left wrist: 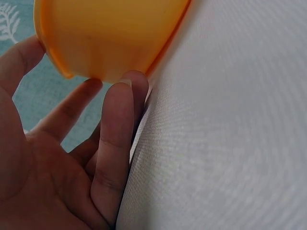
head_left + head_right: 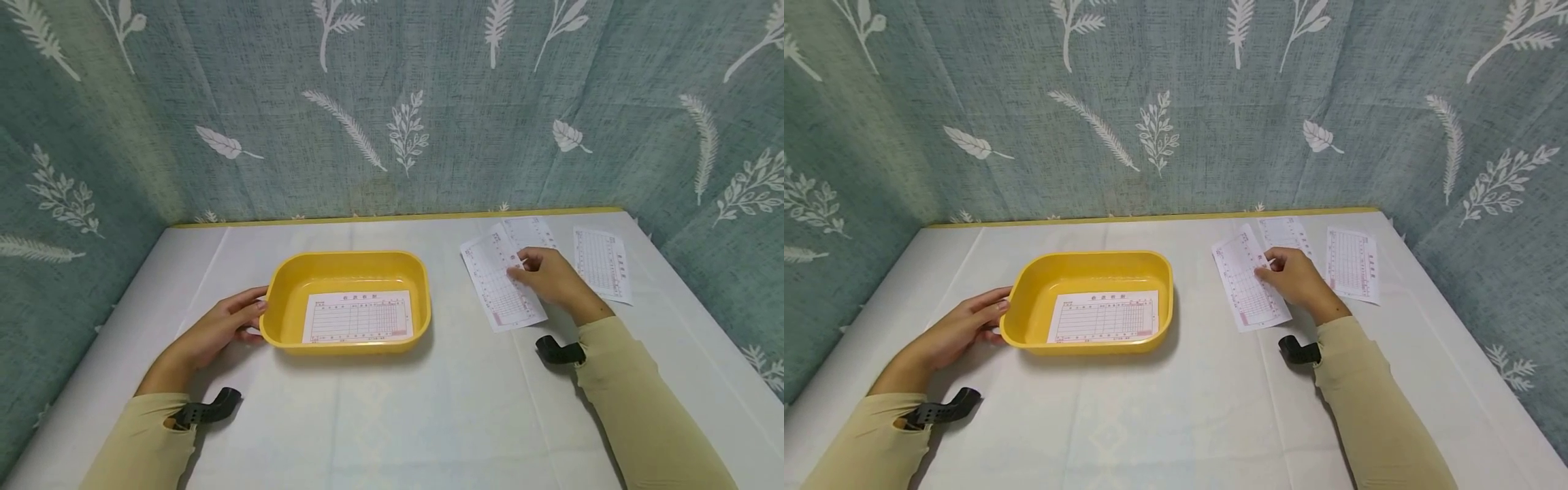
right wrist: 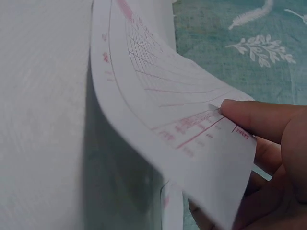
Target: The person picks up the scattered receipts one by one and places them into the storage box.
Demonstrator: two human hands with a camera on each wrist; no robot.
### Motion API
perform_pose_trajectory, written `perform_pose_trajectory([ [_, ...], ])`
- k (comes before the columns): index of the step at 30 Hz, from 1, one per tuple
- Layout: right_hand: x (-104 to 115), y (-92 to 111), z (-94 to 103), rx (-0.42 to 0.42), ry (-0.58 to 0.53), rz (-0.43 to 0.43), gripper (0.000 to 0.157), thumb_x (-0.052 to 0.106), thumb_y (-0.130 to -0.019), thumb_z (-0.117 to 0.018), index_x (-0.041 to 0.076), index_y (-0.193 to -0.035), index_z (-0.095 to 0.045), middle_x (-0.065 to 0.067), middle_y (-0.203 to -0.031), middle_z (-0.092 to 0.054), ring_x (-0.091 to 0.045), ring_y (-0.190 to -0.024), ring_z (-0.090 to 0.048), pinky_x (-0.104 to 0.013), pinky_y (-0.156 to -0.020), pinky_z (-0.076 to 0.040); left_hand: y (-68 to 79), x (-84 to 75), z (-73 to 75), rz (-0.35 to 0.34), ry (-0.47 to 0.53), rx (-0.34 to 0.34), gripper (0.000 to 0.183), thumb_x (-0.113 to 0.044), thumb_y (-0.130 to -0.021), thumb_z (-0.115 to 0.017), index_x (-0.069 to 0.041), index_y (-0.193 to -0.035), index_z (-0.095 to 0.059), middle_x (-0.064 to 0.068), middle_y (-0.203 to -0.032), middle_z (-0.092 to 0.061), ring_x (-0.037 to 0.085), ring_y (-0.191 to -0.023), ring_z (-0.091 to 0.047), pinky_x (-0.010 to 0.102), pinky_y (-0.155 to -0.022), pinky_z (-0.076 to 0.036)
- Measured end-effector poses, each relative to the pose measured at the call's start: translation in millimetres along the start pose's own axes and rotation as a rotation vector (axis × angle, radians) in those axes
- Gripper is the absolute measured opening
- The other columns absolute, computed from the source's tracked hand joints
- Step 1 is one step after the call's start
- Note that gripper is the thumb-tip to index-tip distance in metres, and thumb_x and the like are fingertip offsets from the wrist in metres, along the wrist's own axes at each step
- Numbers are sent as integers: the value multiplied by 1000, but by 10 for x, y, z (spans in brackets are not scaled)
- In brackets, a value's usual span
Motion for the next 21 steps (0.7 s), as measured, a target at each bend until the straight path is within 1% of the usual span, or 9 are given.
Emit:
perform_pose_trajectory([
  [3, 27, 14, 6, -8, -9, 19, 22, 20, -99, -63, 3, -113, -62, -8, -90, -50, -21, -79, -46, -27, -64, -39, -6, -2, -5, 6, -2, -9, 61, -32, -106, -47, 0, -155, -29, -15, -101, -66, 9, -83, -65, 24, -73, -59],
  [6, 61, 30, 8, -15, -28, 36, 25, 20, -98, -64, 1, -115, -61, -8, -90, -51, -20, -78, -45, -26, -64, -39, -4, 8, -6, 5, -4, -6, 62, -32, -106, -47, 1, -155, -28, -15, -100, -66, 9, -83, -65, 24, -73, -59],
  [12, 107, 53, 14, 9, -86, 31, 34, 20, -99, -63, 1, -125, -58, -7, -90, -54, -14, -73, -50, -26, -62, -46, -9, 19, -8, 19, -4, -7, 63, -33, -106, -48, 0, -155, -28, -15, -101, -66, 9, -83, -65, 24, -74, -60],
  [16, 120, 56, 17, 24, -111, 17, 43, 23, -99, -63, 1, -134, -54, -14, -101, -63, -11, -75, -57, -26, -66, -51, -20, 20, -9, 23, -6, -13, 62, -33, -106, -48, -1, -156, -28, -15, -103, -65, 9, -83, -64, 24, -74, -59],
  [18, 126, 59, 16, 23, -113, 12, 46, 25, -100, -62, 1, -137, -52, -17, -108, -65, -10, -77, -59, -25, -68, -51, -22, 25, -11, 22, -2, -13, 61, -32, -106, -47, -1, -156, -28, -15, -103, -65, 9, -83, -63, 24, -74, -59],
  [21, 143, 57, 12, 10, -127, 30, 36, 24, -102, -58, 1, -129, -56, -20, -110, -66, -12, -77, -61, -24, -68, -50, -22, 33, -7, 14, -2, -9, 61, -31, -106, -47, 0, -155, -28, -16, -101, -65, 8, -82, -63, 24, -73, -59],
])
Point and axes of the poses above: each hand's wrist, its own y-axis away from the middle knuckle, its own z-axis out of the back of the hand, x = y × z, the point moved 2 cm from there along -y, towards the middle knuckle
